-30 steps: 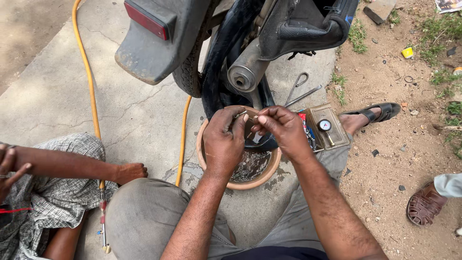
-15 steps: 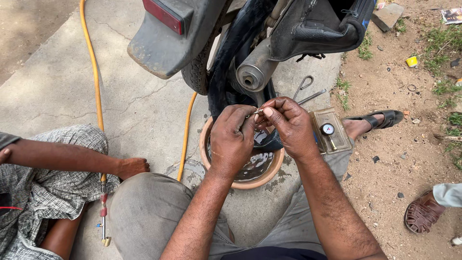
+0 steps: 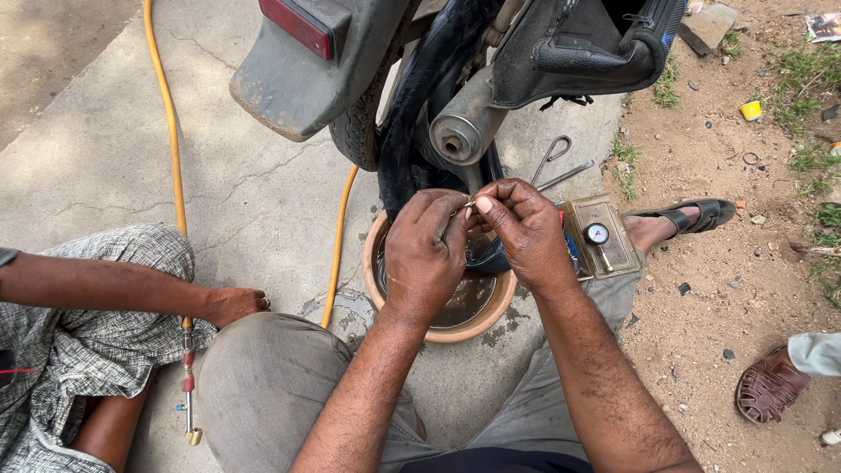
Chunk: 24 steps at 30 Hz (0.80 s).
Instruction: The person submerges a motorcycle inner tube in a basin of water to locate a leak, then uses a metal tool to remove a nail from the tube. They proceed to insert a repair plug into the puncture site and manipulate the valve stem.
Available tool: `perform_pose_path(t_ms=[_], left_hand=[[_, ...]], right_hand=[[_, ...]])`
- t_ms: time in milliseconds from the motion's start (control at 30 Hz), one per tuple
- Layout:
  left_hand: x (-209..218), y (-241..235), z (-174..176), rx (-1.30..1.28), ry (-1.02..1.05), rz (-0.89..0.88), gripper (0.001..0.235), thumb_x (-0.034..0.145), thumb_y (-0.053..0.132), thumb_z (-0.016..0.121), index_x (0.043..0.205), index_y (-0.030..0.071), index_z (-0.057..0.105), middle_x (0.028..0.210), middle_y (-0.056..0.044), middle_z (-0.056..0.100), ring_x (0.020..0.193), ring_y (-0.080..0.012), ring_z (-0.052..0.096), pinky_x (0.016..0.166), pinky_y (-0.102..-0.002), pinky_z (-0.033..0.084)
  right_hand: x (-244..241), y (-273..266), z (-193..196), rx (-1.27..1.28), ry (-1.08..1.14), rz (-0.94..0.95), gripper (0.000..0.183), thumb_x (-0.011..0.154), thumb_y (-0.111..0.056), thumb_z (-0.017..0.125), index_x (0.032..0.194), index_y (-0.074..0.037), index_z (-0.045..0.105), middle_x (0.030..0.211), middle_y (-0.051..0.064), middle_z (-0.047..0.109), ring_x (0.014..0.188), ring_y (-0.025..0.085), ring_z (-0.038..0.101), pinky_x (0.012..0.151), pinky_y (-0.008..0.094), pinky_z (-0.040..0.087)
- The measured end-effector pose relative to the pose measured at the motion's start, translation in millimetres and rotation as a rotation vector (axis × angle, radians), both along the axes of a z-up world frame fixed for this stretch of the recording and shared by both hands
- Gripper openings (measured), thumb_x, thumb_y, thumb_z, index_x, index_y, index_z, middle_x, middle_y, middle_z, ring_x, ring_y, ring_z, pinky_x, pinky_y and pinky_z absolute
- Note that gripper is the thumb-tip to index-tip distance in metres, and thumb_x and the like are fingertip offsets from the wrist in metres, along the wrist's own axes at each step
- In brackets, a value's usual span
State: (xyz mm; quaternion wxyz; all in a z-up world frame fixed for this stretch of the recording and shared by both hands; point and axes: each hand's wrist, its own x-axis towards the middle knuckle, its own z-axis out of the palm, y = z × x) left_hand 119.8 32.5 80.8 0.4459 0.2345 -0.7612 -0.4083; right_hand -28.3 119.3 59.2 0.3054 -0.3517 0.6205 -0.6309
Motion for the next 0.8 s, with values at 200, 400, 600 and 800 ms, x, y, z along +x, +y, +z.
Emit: perform_pose_path(t_ms=[200,400,600,800], left_hand=[[0.3,1.6,0.4,-0.042,-0.005,-0.003,0.009,0.096,0.004,0.070,0.105,0.003,0.070,0.101,-0.009,0.070,0.098,-0.0231,0.072,0.086,-0.036,0.059],[-0.2,2.6,-2.0,-0.089,-0.005,0.020,0.010,0.096,0.003,0.070,0.105,0.002,0.068,0.101,-0.011,0.069,0.097,-0.0257,0.071,0.085,-0.038,0.058],[-1.4,2.5,-9.5,-0.141,-0.009,0.067,0.015,0.093,0.001,0.069,0.108,0.001,0.068,0.102,-0.013,0.069,0.098,-0.0296,0.070,0.087,-0.041,0.057],[-1.1,3.0,-15.5,-0.154,-0.041,0.064,0.019,0.092,-0.002,0.067,0.111,0.000,0.067,0.102,-0.014,0.070,0.096,-0.0308,0.071,0.084,-0.042,0.058]], right_hand=[[5.6,-2.4,-3.3,-0.003,-0.001,-0.029,0.015,0.104,-0.016,0.065,0.110,-0.002,0.065,0.093,0.007,0.072,0.086,0.013,0.072,0.078,0.031,0.064],[14.1,-4.6,-1.1,0.038,0.001,-0.091,0.015,0.104,-0.016,0.064,0.110,-0.003,0.065,0.093,0.006,0.072,0.085,0.012,0.071,0.077,0.028,0.062],[13.7,-6.8,-3.6,0.000,0.030,-0.034,0.014,0.104,-0.016,0.064,0.110,-0.002,0.064,0.093,0.006,0.071,0.084,0.011,0.071,0.078,0.028,0.062],[8.1,-4.7,-4.8,0.020,-0.045,-0.002,0.015,0.102,-0.015,0.067,0.109,-0.002,0.067,0.091,0.005,0.071,0.081,0.011,0.068,0.075,0.028,0.060]])
